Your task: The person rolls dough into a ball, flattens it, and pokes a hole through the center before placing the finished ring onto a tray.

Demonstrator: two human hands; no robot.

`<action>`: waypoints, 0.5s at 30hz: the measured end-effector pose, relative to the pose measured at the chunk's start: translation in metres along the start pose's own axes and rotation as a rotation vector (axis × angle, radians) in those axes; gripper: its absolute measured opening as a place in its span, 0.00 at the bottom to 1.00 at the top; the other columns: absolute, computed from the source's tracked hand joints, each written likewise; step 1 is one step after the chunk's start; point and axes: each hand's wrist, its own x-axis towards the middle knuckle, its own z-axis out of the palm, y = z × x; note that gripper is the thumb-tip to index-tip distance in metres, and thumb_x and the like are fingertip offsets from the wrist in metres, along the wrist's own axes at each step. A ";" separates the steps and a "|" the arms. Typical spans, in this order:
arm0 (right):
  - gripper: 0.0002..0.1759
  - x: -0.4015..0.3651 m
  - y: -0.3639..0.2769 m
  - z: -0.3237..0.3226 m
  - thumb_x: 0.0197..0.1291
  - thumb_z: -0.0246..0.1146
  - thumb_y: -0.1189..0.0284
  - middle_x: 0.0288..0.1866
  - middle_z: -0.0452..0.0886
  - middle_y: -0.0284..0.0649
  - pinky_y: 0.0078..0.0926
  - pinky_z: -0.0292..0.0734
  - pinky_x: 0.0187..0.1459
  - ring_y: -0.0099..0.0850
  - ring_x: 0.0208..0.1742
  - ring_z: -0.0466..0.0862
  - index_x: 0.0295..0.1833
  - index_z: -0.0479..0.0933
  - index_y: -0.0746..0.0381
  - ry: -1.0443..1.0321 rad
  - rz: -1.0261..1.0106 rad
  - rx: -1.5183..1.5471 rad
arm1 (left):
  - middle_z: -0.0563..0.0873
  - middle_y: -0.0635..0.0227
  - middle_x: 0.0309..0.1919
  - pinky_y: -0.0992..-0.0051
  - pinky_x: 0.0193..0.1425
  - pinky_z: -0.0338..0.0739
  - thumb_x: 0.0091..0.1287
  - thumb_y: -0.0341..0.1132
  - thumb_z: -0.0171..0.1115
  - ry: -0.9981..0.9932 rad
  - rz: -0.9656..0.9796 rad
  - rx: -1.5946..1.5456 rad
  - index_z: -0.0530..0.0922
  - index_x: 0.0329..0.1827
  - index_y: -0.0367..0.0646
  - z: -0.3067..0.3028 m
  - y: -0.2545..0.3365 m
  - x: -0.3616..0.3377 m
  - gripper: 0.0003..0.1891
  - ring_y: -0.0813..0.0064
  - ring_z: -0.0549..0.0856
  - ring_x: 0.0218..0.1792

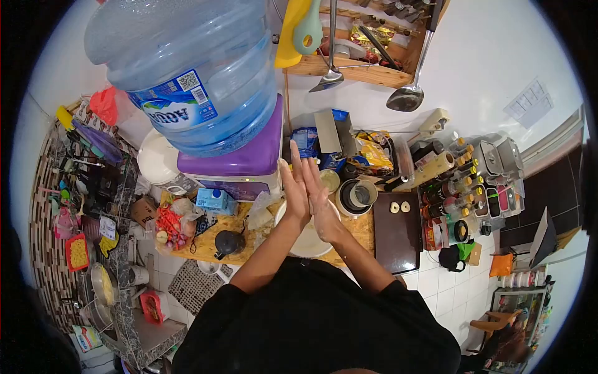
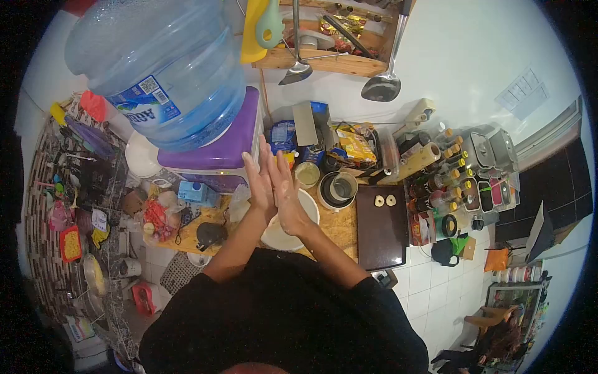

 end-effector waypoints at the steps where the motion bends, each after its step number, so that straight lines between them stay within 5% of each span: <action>1: 0.47 -0.001 0.003 0.000 0.75 0.20 0.36 0.89 0.35 0.50 0.47 0.27 0.83 0.47 0.88 0.33 0.87 0.37 0.57 0.019 0.039 -0.037 | 0.41 0.62 0.87 0.60 0.86 0.36 0.75 0.74 0.29 -0.002 -0.001 0.001 0.43 0.87 0.50 0.000 -0.001 -0.001 0.47 0.65 0.41 0.86; 5: 0.46 0.018 0.002 -0.005 0.76 0.20 0.36 0.89 0.33 0.47 0.45 0.30 0.84 0.43 0.88 0.33 0.87 0.33 0.56 0.084 0.170 -0.014 | 0.40 0.64 0.87 0.62 0.86 0.33 0.74 0.75 0.25 -0.158 0.080 0.083 0.42 0.88 0.59 -0.004 -0.010 -0.018 0.46 0.67 0.40 0.86; 7: 0.47 0.028 -0.010 -0.009 0.75 0.20 0.36 0.90 0.31 0.44 0.42 0.31 0.84 0.39 0.88 0.31 0.87 0.31 0.57 0.169 0.077 0.417 | 0.42 0.69 0.87 0.63 0.86 0.33 0.75 0.75 0.25 -0.149 0.020 0.050 0.41 0.88 0.62 -0.001 -0.016 -0.027 0.44 0.69 0.42 0.86; 9: 0.53 0.032 -0.006 -0.016 0.71 0.23 0.30 0.90 0.29 0.43 0.38 0.24 0.83 0.36 0.88 0.30 0.87 0.32 0.59 0.152 0.047 0.254 | 0.43 0.74 0.87 0.62 0.86 0.36 0.75 0.74 0.25 -0.155 -0.008 0.014 0.40 0.88 0.61 -0.002 -0.026 -0.023 0.44 0.69 0.45 0.86; 13: 0.51 0.020 -0.014 -0.010 0.71 0.17 0.32 0.89 0.29 0.47 0.47 0.22 0.82 0.45 0.88 0.27 0.87 0.31 0.57 0.089 -0.024 0.043 | 0.43 0.64 0.87 0.61 0.86 0.40 0.77 0.72 0.24 -0.174 0.030 -0.040 0.35 0.87 0.61 -0.012 -0.039 0.001 0.42 0.60 0.47 0.85; 15: 0.57 0.011 -0.014 -0.004 0.67 0.19 0.26 0.89 0.26 0.44 0.44 0.19 0.82 0.38 0.88 0.23 0.86 0.30 0.59 0.060 -0.035 -0.005 | 0.46 0.75 0.87 0.52 0.85 0.45 0.74 0.76 0.27 -0.129 -0.070 -0.111 0.40 0.87 0.68 -0.014 -0.026 0.006 0.43 0.66 0.50 0.85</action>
